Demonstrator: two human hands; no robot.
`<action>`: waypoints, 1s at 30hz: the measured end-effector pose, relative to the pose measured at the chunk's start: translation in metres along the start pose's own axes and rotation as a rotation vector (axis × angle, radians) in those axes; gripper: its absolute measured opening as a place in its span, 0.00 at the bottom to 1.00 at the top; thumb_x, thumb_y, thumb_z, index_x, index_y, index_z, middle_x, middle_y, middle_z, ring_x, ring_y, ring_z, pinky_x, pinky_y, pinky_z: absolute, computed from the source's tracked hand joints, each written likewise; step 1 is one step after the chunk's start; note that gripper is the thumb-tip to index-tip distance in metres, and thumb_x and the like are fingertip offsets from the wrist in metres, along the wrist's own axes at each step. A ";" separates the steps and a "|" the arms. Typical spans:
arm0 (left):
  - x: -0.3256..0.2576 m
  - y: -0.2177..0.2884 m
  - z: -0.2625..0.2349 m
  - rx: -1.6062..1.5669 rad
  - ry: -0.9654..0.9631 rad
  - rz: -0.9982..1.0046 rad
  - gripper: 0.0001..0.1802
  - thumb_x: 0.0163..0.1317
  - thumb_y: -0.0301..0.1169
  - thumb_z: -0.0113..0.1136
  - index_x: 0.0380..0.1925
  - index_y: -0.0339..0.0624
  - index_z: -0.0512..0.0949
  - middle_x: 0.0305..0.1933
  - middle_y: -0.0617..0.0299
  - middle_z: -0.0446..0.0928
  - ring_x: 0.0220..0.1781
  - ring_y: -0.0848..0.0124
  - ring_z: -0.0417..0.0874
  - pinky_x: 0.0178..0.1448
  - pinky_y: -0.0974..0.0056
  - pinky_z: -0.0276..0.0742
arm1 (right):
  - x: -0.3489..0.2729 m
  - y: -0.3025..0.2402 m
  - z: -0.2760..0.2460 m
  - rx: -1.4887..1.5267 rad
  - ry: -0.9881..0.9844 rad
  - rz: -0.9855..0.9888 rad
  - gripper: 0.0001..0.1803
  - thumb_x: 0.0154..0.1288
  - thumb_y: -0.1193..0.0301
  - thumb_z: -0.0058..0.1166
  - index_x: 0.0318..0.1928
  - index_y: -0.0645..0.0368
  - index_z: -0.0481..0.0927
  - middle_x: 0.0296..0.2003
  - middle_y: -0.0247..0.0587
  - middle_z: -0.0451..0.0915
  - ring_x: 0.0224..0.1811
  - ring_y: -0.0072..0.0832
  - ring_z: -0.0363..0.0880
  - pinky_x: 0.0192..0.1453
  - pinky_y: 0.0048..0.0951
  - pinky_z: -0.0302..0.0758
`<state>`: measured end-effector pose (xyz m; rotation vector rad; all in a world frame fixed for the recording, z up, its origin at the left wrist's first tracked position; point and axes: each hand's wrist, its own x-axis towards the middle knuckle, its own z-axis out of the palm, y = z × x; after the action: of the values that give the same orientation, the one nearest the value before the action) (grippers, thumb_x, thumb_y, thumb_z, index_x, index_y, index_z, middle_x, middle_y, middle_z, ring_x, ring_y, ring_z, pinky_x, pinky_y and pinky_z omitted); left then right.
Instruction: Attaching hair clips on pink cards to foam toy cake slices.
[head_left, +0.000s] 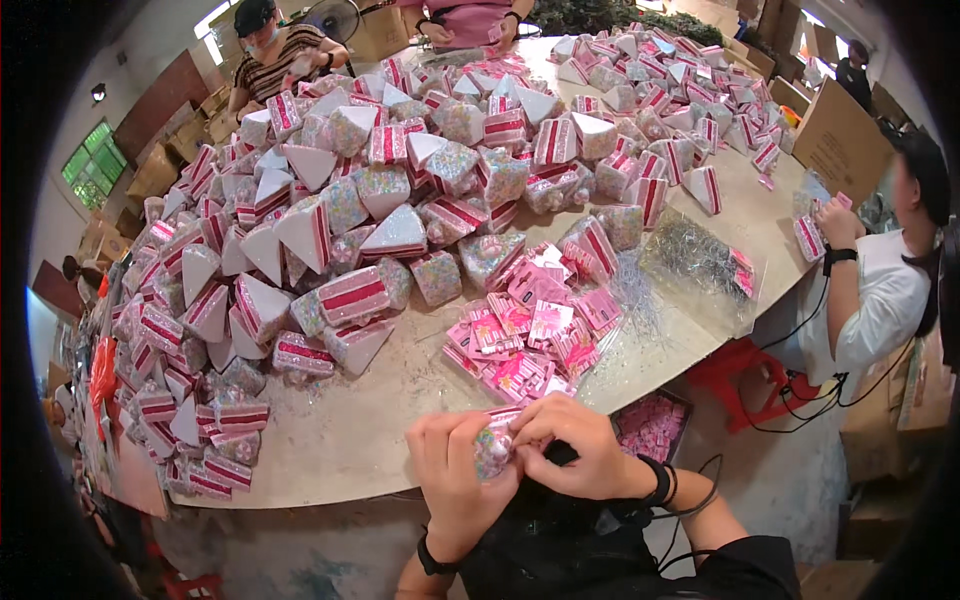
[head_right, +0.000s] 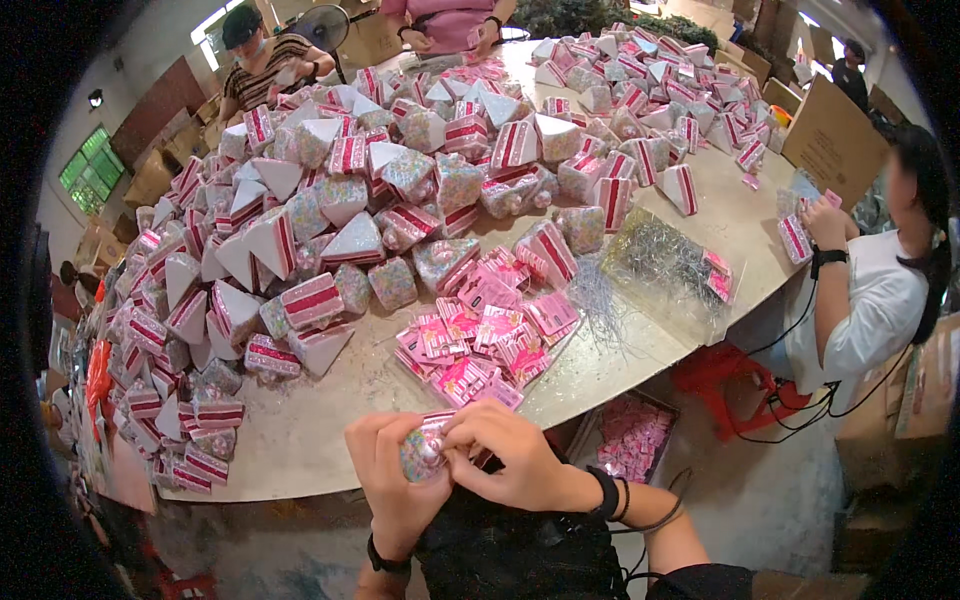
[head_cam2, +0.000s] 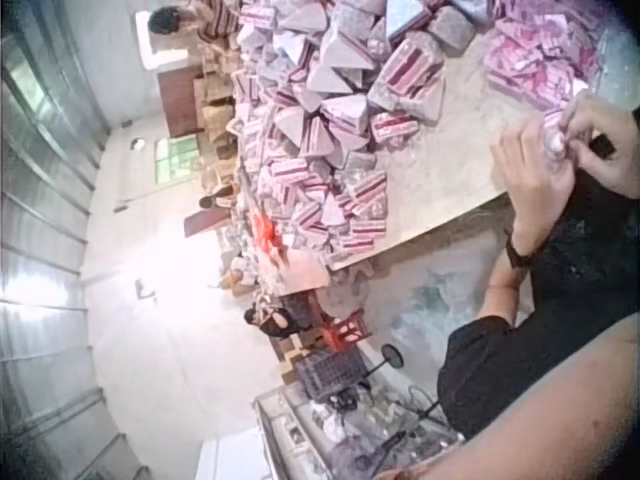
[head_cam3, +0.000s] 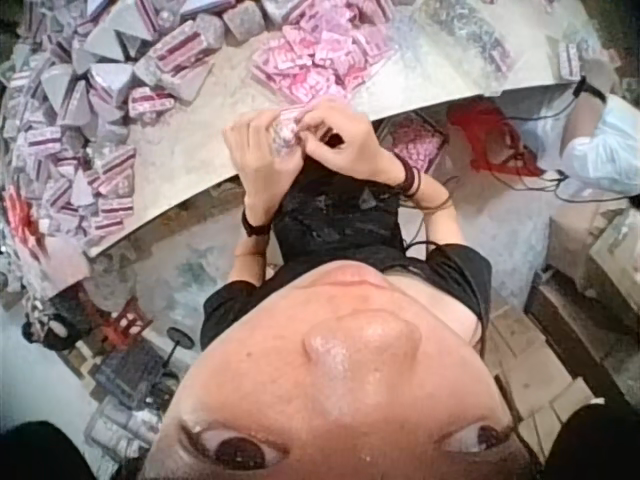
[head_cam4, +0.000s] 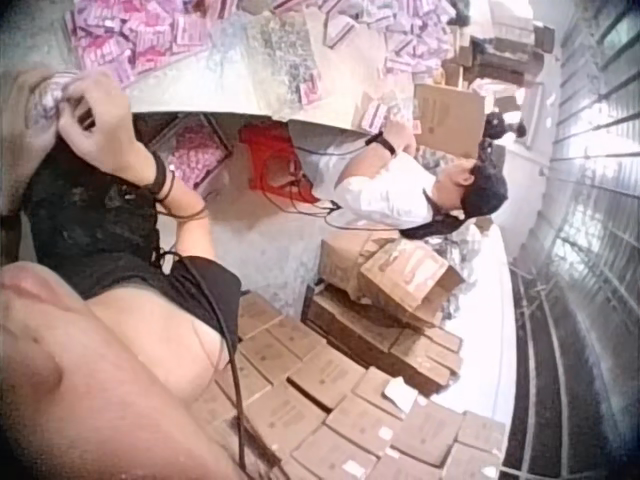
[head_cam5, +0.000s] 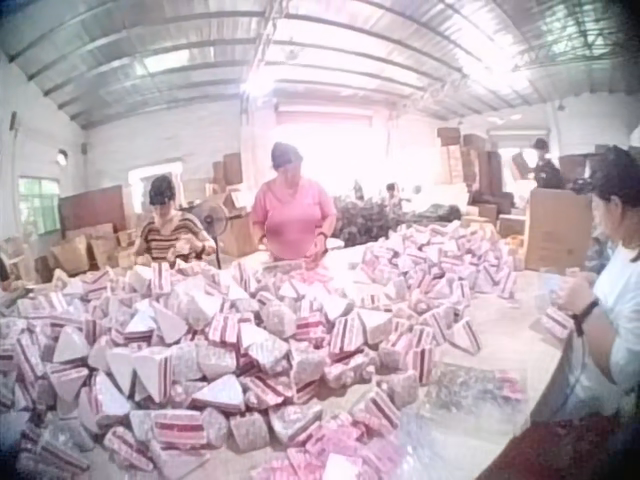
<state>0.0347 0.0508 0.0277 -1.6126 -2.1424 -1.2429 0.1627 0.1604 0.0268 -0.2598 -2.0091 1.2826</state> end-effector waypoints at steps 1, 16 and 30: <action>0.003 0.002 0.001 -0.014 -0.003 -0.006 0.30 0.35 0.27 0.75 0.44 0.42 0.76 0.43 0.56 0.75 0.47 0.52 0.74 0.51 0.51 0.71 | 0.003 0.000 -0.004 -0.017 0.006 -0.026 0.09 0.54 0.82 0.64 0.36 0.63 0.79 0.38 0.43 0.81 0.38 0.35 0.80 0.41 0.31 0.78; 0.034 0.018 -0.007 -0.124 0.044 -0.024 0.27 0.37 0.29 0.77 0.40 0.41 0.76 0.39 0.55 0.74 0.43 0.53 0.74 0.48 0.53 0.71 | 0.021 -0.029 -0.023 0.003 0.035 0.002 0.09 0.53 0.85 0.60 0.36 0.64 0.80 0.37 0.45 0.84 0.34 0.27 0.80 0.40 0.25 0.76; 0.033 0.015 -0.007 -0.127 0.082 -0.047 0.23 0.38 0.27 0.74 0.38 0.41 0.76 0.39 0.55 0.77 0.42 0.55 0.76 0.48 0.56 0.71 | 0.023 -0.020 -0.014 -0.129 0.080 -0.145 0.12 0.51 0.86 0.61 0.37 0.64 0.80 0.38 0.46 0.82 0.34 0.27 0.80 0.37 0.24 0.77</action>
<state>0.0323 0.0701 0.0590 -1.5372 -2.1015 -1.4607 0.1598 0.1722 0.0576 -0.2183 -2.0061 1.0392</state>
